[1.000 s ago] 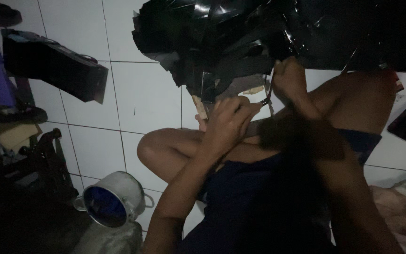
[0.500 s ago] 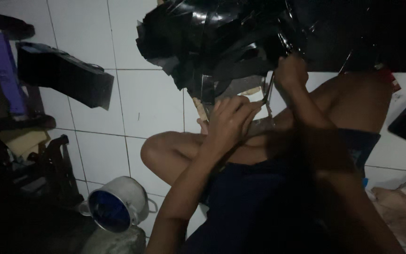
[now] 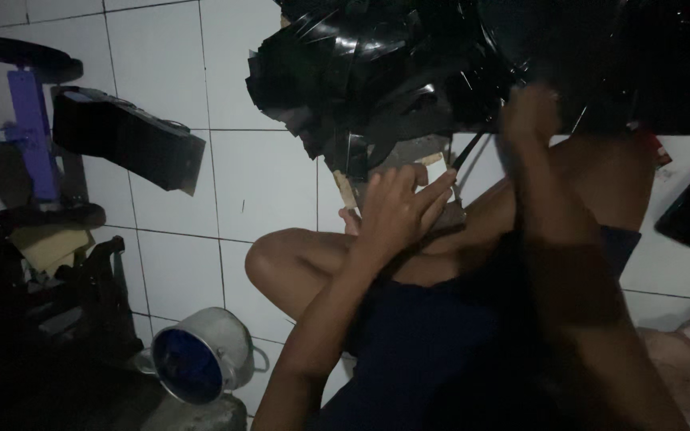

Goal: The person sits on a tiled floor and uses a knife to cut a black flexible sheet into thin strips. The person holds the sheet against a small wooden block and repeatedly slices off narrow pieces, which accumulate on the floor.

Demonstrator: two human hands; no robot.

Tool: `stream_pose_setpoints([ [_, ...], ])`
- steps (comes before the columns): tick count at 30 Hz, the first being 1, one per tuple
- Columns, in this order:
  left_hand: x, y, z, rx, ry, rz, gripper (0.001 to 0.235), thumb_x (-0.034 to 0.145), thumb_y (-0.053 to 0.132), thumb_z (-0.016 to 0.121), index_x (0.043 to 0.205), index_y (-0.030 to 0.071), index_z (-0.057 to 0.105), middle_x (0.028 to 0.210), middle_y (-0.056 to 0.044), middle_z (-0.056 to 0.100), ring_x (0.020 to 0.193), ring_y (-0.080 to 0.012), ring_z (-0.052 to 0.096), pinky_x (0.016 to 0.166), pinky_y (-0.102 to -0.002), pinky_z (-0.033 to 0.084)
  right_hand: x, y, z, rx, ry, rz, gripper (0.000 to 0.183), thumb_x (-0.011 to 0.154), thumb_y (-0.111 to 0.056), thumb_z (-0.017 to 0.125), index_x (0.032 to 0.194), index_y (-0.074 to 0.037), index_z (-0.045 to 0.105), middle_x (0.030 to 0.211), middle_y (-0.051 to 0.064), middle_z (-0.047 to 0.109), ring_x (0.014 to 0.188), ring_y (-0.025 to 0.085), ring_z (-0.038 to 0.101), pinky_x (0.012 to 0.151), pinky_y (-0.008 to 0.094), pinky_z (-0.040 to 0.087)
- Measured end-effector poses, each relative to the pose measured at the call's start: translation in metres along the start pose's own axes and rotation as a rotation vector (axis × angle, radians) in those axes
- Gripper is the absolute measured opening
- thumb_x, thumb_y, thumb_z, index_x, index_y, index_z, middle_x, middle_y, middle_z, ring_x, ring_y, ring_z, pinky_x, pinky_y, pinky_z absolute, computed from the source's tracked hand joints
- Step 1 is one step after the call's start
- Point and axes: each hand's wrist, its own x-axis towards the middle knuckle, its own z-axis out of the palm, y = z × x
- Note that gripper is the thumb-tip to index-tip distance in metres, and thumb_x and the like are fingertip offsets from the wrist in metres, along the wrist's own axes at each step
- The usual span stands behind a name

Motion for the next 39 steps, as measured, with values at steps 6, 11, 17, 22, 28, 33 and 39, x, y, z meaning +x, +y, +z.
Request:
stream_pose_setpoints([
  [6, 0.001, 0.001, -0.004, -0.021, -0.086, -0.047, 0.041, 0.096, 0.031, 0.072, 0.137, 0.03, 0.066, 0.098, -0.005, 0.061, 0.079, -0.0191, 0.05, 0.071, -0.038, 0.036, 0.079, 0.068, -0.056, 0.357, 0.327, -0.294, 0.02, 0.107, -0.017, 0.063, 0.123, -0.005, 0.066, 0.101, 0.012, 0.067, 0.09, 0.025, 0.067, 0.074, 0.042, 0.052],
  [11, 0.005, 0.005, -0.007, -0.067, -0.039, -0.084, 0.044, 0.099, 0.029, 0.07, 0.142, 0.027, 0.064, 0.101, -0.007, 0.06, 0.086, -0.0197, 0.055, 0.076, -0.038, 0.039, 0.1, 0.075, -0.146, 0.658, 0.356, -0.622, 0.015, 0.107, -0.006, 0.064, 0.121, -0.001, 0.065, 0.111, 0.01, 0.067, 0.101, 0.021, 0.065, 0.088, 0.037, 0.054],
  [17, 0.006, 0.008, -0.01, -0.05, -0.053, -0.072, 0.041, 0.096, 0.027, 0.072, 0.137, 0.026, 0.068, 0.092, -0.006, 0.06, 0.079, -0.0199, 0.054, 0.071, -0.038, 0.041, 0.044, 0.02, -0.136, 0.56, 0.316, -0.863, 0.013, 0.107, -0.006, 0.067, 0.119, 0.001, 0.066, 0.108, 0.008, 0.067, 0.099, 0.018, 0.063, 0.087, 0.035, 0.052],
  [22, -0.001, 0.003, -0.007, -0.134, 0.029, -0.047, 0.038, 0.097, 0.017, 0.074, 0.134, 0.022, 0.071, 0.091, -0.005, 0.061, 0.081, -0.0199, 0.059, 0.073, -0.038, 0.044, 0.013, 0.008, -0.045, 0.613, 0.161, -0.725, 0.015, 0.099, -0.003, 0.065, 0.114, -0.002, 0.066, 0.105, 0.008, 0.067, 0.098, 0.017, 0.063, 0.086, 0.033, 0.052],
  [28, 0.023, -0.015, -0.033, -0.368, 0.341, -0.09, 0.03, 0.097, 0.009, 0.073, 0.127, 0.009, 0.068, 0.118, -0.015, 0.064, 0.11, -0.0287, 0.066, 0.092, -0.036, 0.056, 0.002, 0.035, -0.001, 0.559, 0.006, -0.521, 0.015, 0.102, -0.014, 0.065, 0.111, -0.003, 0.07, 0.103, 0.015, 0.073, 0.096, 0.024, 0.07, 0.084, 0.037, 0.054],
  [33, 0.083, -0.063, -0.06, 0.038, 0.393, -0.316, 0.043, 0.094, 0.016, 0.076, 0.13, -0.001, 0.061, 0.129, -0.019, 0.059, 0.116, -0.0383, 0.061, 0.096, -0.047, 0.05, -0.04, 0.033, -0.027, 0.406, 0.063, -0.539, 0.02, 0.105, -0.018, 0.068, 0.112, 0.0, 0.073, 0.103, 0.019, 0.073, 0.094, 0.028, 0.069, 0.083, 0.041, 0.053],
  [39, 0.095, -0.085, -0.066, 0.009, 0.285, -0.33, 0.033, 0.097, 0.014, 0.071, 0.127, 0.003, 0.063, 0.126, -0.017, 0.063, 0.115, -0.0378, 0.063, 0.096, -0.044, 0.054, -0.099, 0.021, -0.063, 0.519, -0.23, -0.273, 0.024, 0.107, -0.023, 0.06, 0.117, -0.003, 0.069, 0.101, 0.015, 0.071, 0.088, 0.023, 0.067, 0.076, 0.037, 0.053],
])
